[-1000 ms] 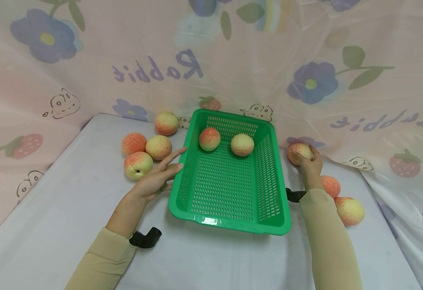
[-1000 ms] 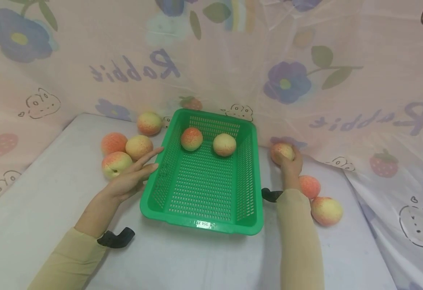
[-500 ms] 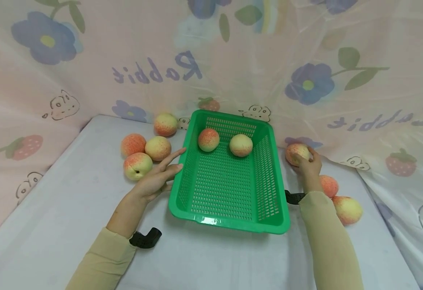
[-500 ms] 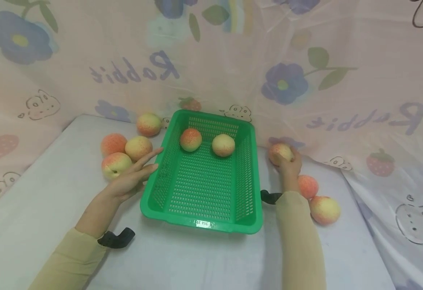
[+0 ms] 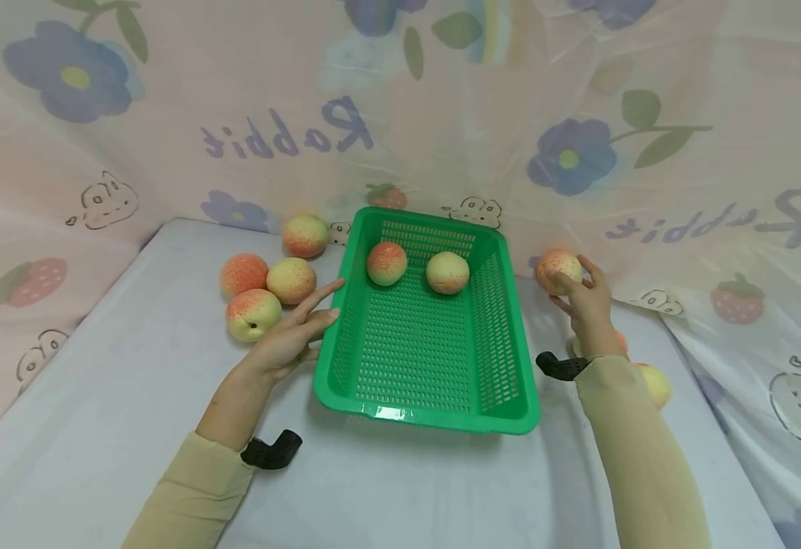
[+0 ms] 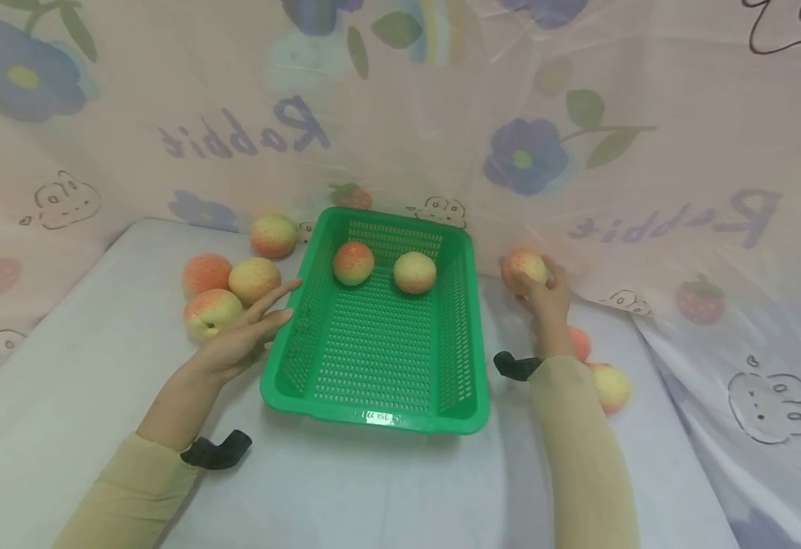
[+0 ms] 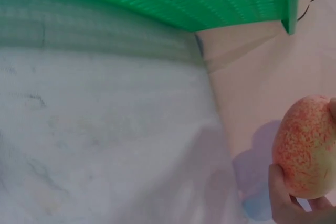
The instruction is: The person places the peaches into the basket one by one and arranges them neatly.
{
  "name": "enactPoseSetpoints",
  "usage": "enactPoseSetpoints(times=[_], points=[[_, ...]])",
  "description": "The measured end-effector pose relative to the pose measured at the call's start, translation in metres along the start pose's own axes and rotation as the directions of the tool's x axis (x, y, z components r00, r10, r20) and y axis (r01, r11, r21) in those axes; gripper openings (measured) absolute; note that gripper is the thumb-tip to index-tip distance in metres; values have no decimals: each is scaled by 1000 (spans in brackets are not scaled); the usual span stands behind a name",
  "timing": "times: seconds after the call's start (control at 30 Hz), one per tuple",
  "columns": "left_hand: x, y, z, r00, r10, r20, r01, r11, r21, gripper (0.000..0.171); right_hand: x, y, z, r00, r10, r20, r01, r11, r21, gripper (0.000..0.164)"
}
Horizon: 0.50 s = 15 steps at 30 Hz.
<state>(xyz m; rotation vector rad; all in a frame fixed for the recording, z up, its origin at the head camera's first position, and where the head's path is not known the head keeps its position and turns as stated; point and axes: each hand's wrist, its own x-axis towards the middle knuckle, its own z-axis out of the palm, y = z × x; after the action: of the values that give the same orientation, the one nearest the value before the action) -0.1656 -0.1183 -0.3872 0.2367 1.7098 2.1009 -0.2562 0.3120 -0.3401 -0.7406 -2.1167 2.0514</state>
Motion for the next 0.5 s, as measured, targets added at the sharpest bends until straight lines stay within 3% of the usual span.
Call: enactPoseSetpoints(times=[0.5], points=[[0, 2, 1, 1000, -3, -5, 3, 1000, 15, 57, -13, -25, 1, 996, -64, 67, 65, 998, -10, 74]])
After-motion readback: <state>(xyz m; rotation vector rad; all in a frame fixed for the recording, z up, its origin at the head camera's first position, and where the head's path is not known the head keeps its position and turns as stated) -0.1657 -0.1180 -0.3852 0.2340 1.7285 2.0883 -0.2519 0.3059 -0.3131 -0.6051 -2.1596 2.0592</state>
